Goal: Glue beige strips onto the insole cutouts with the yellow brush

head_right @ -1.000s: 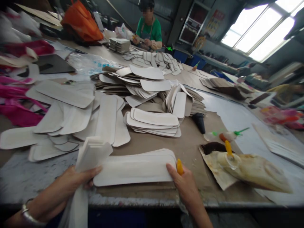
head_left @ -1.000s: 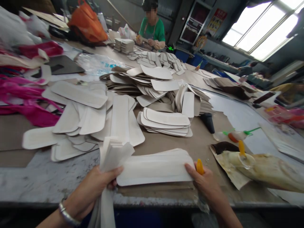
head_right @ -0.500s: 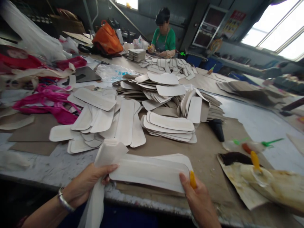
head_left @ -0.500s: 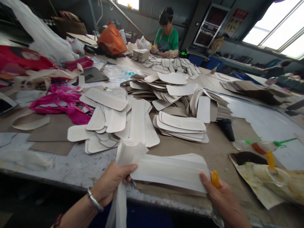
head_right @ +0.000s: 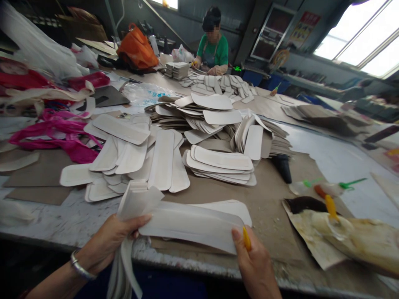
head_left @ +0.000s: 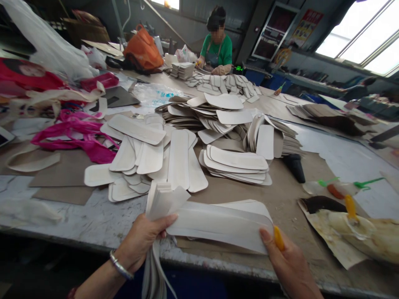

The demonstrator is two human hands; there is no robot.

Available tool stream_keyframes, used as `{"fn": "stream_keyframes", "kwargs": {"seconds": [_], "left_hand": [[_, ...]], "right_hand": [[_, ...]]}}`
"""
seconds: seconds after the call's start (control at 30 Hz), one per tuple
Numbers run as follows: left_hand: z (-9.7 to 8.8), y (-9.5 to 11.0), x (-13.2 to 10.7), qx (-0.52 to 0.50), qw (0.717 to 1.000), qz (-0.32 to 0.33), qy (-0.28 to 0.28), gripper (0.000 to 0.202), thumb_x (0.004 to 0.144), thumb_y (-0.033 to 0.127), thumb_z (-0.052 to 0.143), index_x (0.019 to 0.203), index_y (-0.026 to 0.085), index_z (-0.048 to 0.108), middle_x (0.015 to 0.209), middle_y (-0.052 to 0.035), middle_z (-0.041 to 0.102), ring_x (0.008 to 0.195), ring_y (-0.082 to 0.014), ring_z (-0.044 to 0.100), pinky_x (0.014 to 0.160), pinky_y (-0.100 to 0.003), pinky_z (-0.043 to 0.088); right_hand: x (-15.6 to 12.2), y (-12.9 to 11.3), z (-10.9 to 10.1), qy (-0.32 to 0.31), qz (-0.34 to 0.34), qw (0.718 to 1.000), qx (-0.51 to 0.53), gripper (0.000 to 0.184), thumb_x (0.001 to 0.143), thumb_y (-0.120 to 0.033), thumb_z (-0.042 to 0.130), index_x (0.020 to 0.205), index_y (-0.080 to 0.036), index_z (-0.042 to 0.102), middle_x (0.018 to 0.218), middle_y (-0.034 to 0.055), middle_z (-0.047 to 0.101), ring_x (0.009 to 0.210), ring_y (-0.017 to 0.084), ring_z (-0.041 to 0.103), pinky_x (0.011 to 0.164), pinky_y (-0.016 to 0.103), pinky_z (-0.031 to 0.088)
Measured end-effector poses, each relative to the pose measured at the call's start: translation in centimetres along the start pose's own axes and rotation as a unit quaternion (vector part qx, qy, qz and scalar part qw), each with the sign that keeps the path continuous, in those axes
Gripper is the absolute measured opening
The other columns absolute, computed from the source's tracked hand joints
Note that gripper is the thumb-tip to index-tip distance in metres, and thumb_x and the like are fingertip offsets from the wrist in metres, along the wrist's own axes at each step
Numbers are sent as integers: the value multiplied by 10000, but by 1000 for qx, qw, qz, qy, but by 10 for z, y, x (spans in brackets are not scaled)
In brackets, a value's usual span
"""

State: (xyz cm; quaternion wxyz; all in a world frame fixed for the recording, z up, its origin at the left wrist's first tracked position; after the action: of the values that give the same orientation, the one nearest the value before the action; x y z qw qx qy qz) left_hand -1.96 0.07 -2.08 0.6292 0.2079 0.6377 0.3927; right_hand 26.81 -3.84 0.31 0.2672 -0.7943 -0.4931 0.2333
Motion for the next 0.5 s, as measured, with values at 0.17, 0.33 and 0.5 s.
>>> {"fn": "stream_keyframes", "kwargs": {"seconds": [0.17, 0.33, 0.5], "left_hand": [[-2, 4, 1, -42, 997, -48, -52, 388, 421, 336, 853, 590, 122, 577, 511, 40, 490, 460, -57, 381, 404, -158, 325], [-6, -1, 8, -69, 985, -98, -124, 339, 500, 323, 831, 539, 109, 571, 469, 32, 460, 437, -47, 369, 404, -144, 330], [-7, -1, 9, -55, 989, -100, -93, 340, 487, 325, 855, 552, 111, 600, 490, 28, 489, 437, -50, 387, 393, -138, 353]], "right_hand": [[-1, 5, 2, -87, 126, 969, 194, 422, 701, -608, 591, 761, -191, 566, 519, -39, 490, 451, 117, 407, 418, 227, 302], [-4, -1, 6, -117, 195, 905, 360, 412, 633, -520, 712, 816, -181, 566, 552, -54, 500, 472, 97, 434, 442, 198, 336], [1, 2, 10, -123, 206, 906, 349, 486, 595, -592, 723, 688, -166, 507, 479, -88, 387, 417, 49, 292, 410, 184, 215]]}}
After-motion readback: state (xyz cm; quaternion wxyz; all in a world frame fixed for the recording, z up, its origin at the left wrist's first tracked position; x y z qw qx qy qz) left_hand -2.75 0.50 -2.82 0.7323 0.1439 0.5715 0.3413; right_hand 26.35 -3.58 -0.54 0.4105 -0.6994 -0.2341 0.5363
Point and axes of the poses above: each hand's wrist, its own x-axis towards the middle knuckle, its own z-axis out of the palm, y = z × x, the point moved 1 cm from there along x, towards the middle knuckle
